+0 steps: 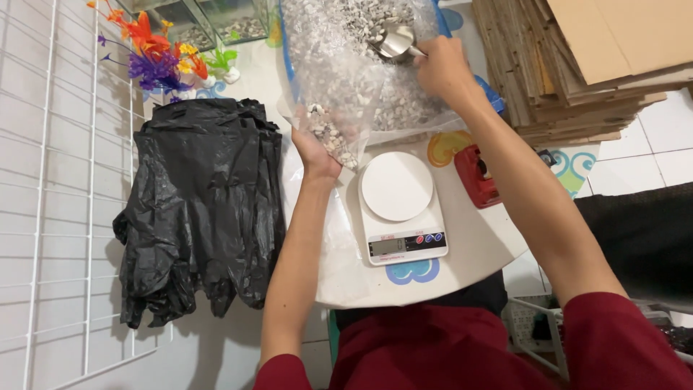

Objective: The person is weighing out small white stones into a plastic bag using a metal scoop and a digital scale, likely for a customer order.

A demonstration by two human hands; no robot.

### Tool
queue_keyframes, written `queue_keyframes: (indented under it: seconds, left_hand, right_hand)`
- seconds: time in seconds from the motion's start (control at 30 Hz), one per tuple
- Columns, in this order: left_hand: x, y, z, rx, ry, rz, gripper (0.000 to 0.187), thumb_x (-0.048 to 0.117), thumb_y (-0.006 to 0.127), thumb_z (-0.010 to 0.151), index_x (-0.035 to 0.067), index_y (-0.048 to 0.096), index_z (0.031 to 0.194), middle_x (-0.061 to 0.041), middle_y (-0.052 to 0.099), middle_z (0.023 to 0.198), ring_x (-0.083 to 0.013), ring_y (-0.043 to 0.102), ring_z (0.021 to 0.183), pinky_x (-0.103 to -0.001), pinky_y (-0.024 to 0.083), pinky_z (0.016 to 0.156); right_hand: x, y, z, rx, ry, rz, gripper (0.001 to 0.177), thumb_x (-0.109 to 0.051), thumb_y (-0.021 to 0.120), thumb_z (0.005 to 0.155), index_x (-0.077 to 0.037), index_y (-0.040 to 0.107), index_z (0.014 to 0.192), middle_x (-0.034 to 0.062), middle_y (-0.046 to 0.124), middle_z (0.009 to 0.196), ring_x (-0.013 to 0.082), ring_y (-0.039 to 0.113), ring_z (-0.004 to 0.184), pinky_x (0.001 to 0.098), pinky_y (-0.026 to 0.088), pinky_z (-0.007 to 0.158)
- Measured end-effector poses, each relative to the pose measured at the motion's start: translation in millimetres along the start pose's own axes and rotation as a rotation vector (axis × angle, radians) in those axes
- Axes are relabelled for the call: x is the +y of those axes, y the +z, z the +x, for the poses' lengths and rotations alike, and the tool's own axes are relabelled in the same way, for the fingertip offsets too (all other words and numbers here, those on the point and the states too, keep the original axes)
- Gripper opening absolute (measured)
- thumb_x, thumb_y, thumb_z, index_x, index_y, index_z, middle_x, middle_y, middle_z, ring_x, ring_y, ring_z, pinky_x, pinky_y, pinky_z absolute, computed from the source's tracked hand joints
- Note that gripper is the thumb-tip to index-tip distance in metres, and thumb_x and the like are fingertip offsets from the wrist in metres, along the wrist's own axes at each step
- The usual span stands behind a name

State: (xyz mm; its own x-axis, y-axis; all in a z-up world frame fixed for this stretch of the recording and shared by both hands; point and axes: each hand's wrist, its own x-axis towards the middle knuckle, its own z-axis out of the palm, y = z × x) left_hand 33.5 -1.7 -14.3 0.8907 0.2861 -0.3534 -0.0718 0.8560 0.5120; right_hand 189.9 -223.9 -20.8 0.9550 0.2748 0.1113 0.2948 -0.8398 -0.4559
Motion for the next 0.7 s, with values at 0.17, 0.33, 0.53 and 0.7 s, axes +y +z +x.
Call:
queue_keyframes:
  seconds: [0.17,0.33,0.53,0.7]
  left_hand:
    - [4.5,4.0,-5.5,0.090,-0.008,0.055,0.056,0.043,0.041,0.099,0.005,0.064,0.134,-0.019,0.072,0.114,-0.0386,0.071,0.102,-0.052,0.061,0.084]
    - [3.7,6.7,-9.0,0.074,-0.058,-0.017,0.063,0.044,0.043,0.097,0.006,0.057,0.145,-0.020,0.067,0.130,-0.0399,0.066,0.118,-0.055,0.056,0.097]
    - [-9.5,-14.4,10.6,0.018,-0.041,0.051,0.065,0.056,0.040,0.096,0.007,0.065,0.130,-0.016,0.073,0.103,-0.0346,0.072,0.089,-0.050,0.060,0.075]
    - [-12.7,-22.7,19.7,0.025,-0.059,0.102,0.061,0.054,0.035,0.101,0.005,0.071,0.099,-0.011,0.068,0.070,-0.0292,0.068,0.055,-0.041,0.055,0.045]
  right_hand:
    - [2.7,-13.3,-17.6,0.074,-0.034,-0.010,0.031,0.002,0.055,0.102,-0.006,0.046,0.073,0.0093,0.037,0.063,0.0229,0.025,0.064,0.0435,0.021,0.050]
    - [-12.2,-40.8,-44.2,0.084,-0.044,0.102,0.020,0.001,0.052,0.101,-0.003,0.066,0.087,0.0136,0.049,0.068,0.0288,0.037,0.072,0.0425,0.035,0.062]
    - [-35.5,-76.2,-79.1,0.091,-0.113,0.242,0.019,0.004,0.052,0.104,-0.003,0.062,0.089,0.0025,0.039,0.072,0.0202,0.026,0.078,0.0356,0.027,0.067]
    - [-44.2,-102.9,-99.3,0.118,-0.115,0.247,0.016,0.001,0.058,0.101,-0.007,0.068,0.091,-0.0021,0.056,0.075,0.0140,0.041,0.073,0.0311,0.032,0.066]
